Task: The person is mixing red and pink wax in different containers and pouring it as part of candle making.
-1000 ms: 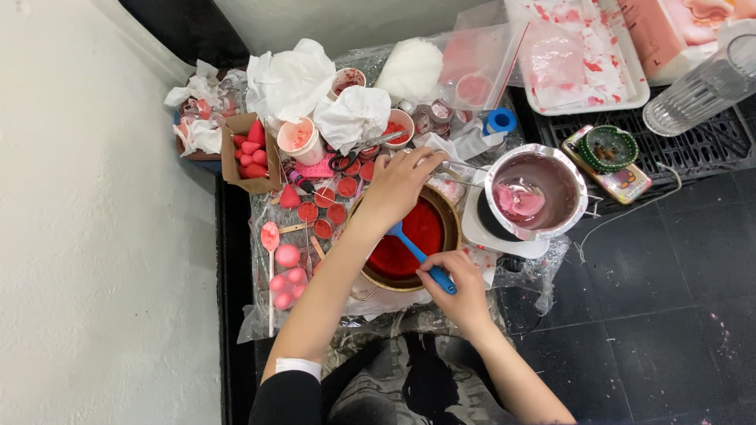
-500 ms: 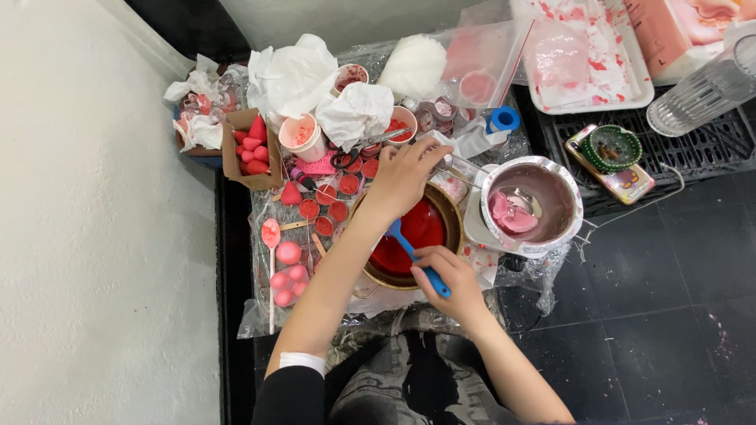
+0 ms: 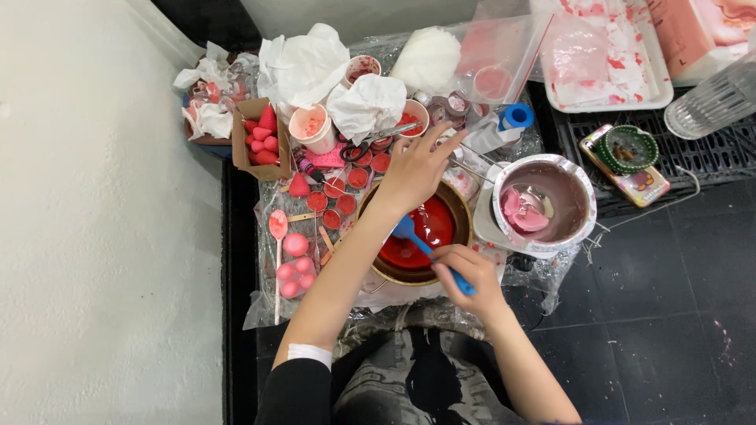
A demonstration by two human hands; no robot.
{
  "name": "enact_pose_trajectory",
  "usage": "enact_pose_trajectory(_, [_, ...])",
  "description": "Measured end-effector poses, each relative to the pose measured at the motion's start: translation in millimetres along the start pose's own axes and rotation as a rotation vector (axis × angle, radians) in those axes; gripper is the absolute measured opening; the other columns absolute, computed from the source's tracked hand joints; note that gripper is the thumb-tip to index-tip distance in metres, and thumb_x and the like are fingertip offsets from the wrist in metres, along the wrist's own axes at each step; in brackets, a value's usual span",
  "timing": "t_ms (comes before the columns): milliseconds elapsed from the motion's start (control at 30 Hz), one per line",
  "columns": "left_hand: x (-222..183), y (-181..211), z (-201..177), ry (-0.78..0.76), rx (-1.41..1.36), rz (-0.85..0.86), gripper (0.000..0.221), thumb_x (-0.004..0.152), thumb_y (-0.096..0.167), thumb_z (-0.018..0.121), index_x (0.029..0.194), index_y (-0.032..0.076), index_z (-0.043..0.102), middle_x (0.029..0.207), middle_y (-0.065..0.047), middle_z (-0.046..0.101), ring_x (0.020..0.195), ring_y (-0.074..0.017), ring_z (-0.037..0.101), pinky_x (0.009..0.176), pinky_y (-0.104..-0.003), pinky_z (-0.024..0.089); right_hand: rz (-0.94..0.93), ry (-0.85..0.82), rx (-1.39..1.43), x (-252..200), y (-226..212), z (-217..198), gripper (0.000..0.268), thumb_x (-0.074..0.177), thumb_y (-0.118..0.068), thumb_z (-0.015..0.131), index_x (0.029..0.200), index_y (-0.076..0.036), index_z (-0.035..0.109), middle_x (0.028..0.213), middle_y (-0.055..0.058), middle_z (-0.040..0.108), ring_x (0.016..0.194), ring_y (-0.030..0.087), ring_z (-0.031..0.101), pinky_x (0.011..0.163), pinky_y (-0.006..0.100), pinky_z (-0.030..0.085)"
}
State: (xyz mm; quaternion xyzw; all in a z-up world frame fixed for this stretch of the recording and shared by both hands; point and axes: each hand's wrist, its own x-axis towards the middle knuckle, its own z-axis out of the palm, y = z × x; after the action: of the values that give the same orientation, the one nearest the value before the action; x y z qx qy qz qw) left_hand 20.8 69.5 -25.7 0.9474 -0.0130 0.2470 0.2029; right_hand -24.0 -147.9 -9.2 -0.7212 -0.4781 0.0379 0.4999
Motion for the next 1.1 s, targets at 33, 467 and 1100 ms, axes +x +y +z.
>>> enact_pose_trajectory(33, [-4.2, -0.2, -7.5, 0.001, 0.003, -0.002, 0.056, 0.095, 0.013, 0.062, 0.149, 0.022, 0.052, 0.149, -0.006, 0.051, 0.123, -0.0226, 0.060, 0.101, -0.050, 0.038, -0.002, -0.002, 0.002, -10.5, 16.3, 0.7, 0.006, 0.087, -0.001, 0.066, 0.083, 0.003, 0.069, 0.092, 0.014, 0.073, 0.078, 0.025, 0.072, 0.069, 0.033, 0.055])
enact_pose_trajectory(467, [-176.5, 12.9, -67.0, 0.165, -0.307, -0.319, 0.050, 0.098, 0.038, 0.062, 0.142, 0.014, 0.061, 0.149, -0.005, 0.058, 0.139, -0.0281, 0.055, 0.119, -0.044, 0.034, 0.012, 0.043, 0.117, -26.9, 34.1, 2.3, 0.018, 0.091, -0.004, 0.057, 0.079, -0.001, 0.071, 0.090, 0.012, 0.075, 0.081, 0.023, 0.073, 0.074, 0.031, 0.056])
enact_pose_trajectory(1100, [-213.3, 13.0, -33.2, 0.322, -0.406, -0.378, 0.075, 0.079, 0.031, 0.075, 0.144, 0.004, 0.048, 0.151, -0.020, 0.045, 0.145, -0.0395, 0.042, 0.122, -0.050, 0.035, -0.074, 0.116, -0.127, 6.4, -15.1, 18.8, 0.014, 0.087, -0.005, 0.065, 0.076, 0.001, 0.071, 0.084, 0.013, 0.075, 0.068, 0.027, 0.067, 0.064, 0.035, 0.052])
